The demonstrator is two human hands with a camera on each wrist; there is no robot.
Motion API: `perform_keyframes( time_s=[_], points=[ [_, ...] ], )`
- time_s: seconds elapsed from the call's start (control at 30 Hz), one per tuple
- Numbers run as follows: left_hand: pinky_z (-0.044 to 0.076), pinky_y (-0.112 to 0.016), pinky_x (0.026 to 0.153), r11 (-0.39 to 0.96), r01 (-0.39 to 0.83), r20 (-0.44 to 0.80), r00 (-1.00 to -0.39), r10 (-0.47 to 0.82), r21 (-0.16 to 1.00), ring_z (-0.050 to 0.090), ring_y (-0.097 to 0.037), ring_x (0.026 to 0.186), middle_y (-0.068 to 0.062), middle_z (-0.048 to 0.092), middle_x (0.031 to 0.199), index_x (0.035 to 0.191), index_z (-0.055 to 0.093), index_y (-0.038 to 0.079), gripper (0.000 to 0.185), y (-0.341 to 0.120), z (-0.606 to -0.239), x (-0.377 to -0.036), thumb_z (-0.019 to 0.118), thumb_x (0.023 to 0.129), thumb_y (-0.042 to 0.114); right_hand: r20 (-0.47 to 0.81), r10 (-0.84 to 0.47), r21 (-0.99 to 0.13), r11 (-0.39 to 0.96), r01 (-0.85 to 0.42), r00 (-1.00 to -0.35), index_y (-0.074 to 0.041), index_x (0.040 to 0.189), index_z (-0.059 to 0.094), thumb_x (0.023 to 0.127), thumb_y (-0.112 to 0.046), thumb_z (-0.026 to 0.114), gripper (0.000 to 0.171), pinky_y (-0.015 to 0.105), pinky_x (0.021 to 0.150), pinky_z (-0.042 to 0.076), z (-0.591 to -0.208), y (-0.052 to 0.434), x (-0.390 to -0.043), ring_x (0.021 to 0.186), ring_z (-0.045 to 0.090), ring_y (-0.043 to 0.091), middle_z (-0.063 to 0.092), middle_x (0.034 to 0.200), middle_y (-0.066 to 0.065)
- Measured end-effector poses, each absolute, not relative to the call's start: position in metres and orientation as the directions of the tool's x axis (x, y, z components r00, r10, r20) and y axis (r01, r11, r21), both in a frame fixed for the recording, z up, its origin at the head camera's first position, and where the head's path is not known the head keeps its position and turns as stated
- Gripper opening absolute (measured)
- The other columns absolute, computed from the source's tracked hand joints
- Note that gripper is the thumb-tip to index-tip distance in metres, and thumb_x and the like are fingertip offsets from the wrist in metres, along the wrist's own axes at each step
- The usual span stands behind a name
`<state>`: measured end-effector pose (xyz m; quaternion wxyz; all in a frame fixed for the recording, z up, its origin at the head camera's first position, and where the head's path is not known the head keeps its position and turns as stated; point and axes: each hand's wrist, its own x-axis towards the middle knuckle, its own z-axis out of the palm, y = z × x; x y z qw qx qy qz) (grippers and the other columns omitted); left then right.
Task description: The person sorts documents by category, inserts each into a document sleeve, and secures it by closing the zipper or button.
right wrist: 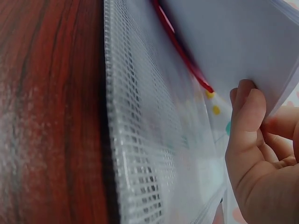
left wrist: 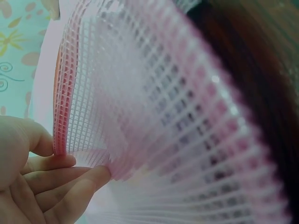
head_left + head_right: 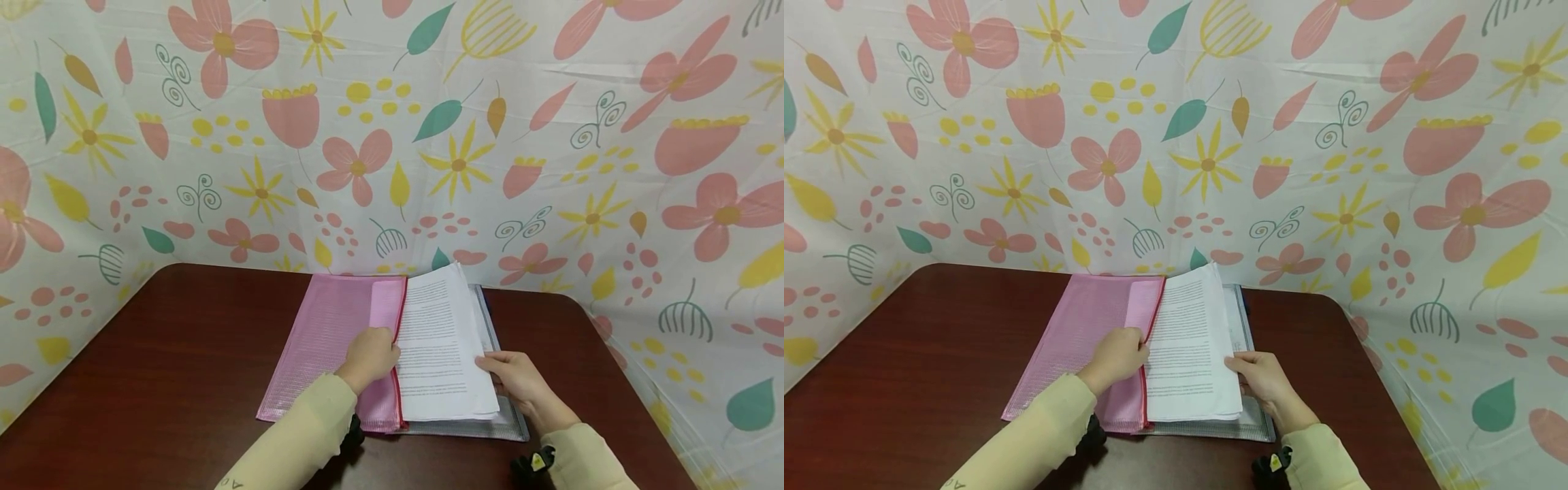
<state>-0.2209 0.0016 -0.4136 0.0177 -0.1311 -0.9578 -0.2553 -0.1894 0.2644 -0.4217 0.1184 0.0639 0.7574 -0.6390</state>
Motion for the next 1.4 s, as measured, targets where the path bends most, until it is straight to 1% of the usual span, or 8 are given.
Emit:
perform_keyframes(
  time_s=[0.2, 0.47, 0.63, 1.0, 1.23, 1.4],
  points=[
    [0.032, -0.025, 0.043, 0.822, 0.228, 0.074, -0.972, 0.222, 0.522, 0.037, -0.011, 0.048, 0.004, 0.037, 0.053, 0.058, 0.038, 0.014, 0.033, 0.002, -0.412, -0.221, 0.055, 0.086, 0.012, -0.263, -0.055, -0.955, 0.16, 0.251, -0.963, 0.019, 0.127, 0.045, 0.092, -0.015, 0.059, 0.051, 0.028, 0.059, 0.056, -0.422, 0.261, -0.19, 0.067, 0.067, 0.01, 0.071, 0.081, 0.003],
    [0.029, -0.024, 0.041, 0.806, 0.225, 0.082, -0.973, 0.215, 0.548, 0.034, -0.01, 0.045, 0.005, 0.035, 0.051, 0.057, 0.034, 0.016, 0.035, 0.002, -0.411, -0.22, 0.053, 0.087, 0.011, -0.265, -0.042, -0.956, 0.142, 0.257, -0.963, 0.018, 0.126, 0.047, 0.092, -0.015, 0.06, 0.05, 0.028, 0.059, 0.056, -0.424, 0.256, -0.191, 0.069, 0.068, 0.011, 0.072, 0.083, 0.004],
    [0.03, -0.023, 0.042, 0.803, 0.22, 0.088, -0.974, 0.207, 0.553, 0.035, -0.009, 0.046, 0.006, 0.038, 0.051, 0.056, 0.035, 0.016, 0.036, 0.003, -0.413, -0.221, 0.053, 0.087, 0.012, -0.266, -0.044, -0.957, 0.136, 0.258, -0.963, 0.018, 0.126, 0.047, 0.092, -0.016, 0.061, 0.05, 0.028, 0.059, 0.056, -0.425, 0.254, -0.191, 0.069, 0.068, 0.012, 0.072, 0.084, 0.005],
    [0.025, -0.022, 0.041, 0.778, 0.214, 0.094, -0.976, 0.197, 0.59, 0.032, -0.008, 0.044, 0.007, 0.043, 0.049, 0.055, 0.035, 0.016, 0.035, 0.003, -0.415, -0.222, 0.051, 0.085, 0.009, -0.268, -0.042, -0.957, 0.123, 0.262, -0.962, 0.018, 0.128, 0.046, 0.091, -0.016, 0.061, 0.052, 0.029, 0.061, 0.057, -0.426, 0.25, -0.191, 0.072, 0.069, 0.012, 0.072, 0.087, 0.007],
    [0.025, -0.023, 0.041, 0.777, 0.219, 0.103, -0.975, 0.197, 0.591, 0.031, -0.009, 0.044, 0.006, 0.036, 0.048, 0.055, 0.034, 0.017, 0.036, 0.003, -0.414, -0.223, 0.051, 0.085, 0.011, -0.276, -0.047, -0.956, 0.122, 0.268, -0.96, 0.018, 0.129, 0.045, 0.091, -0.016, 0.062, 0.053, 0.029, 0.062, 0.057, -0.425, 0.247, -0.192, 0.073, 0.069, 0.013, 0.072, 0.089, 0.009],
    [0.022, -0.021, 0.039, 0.763, 0.213, 0.094, -0.976, 0.197, 0.61, 0.028, -0.008, 0.043, 0.007, 0.033, 0.048, 0.056, 0.032, 0.017, 0.036, 0.004, -0.414, -0.223, 0.05, 0.085, 0.01, -0.285, -0.035, -0.952, 0.128, 0.279, -0.958, 0.016, 0.128, 0.047, 0.091, -0.017, 0.062, 0.052, 0.029, 0.061, 0.057, -0.426, 0.244, -0.193, 0.074, 0.069, 0.013, 0.072, 0.091, 0.01]
  ],
)
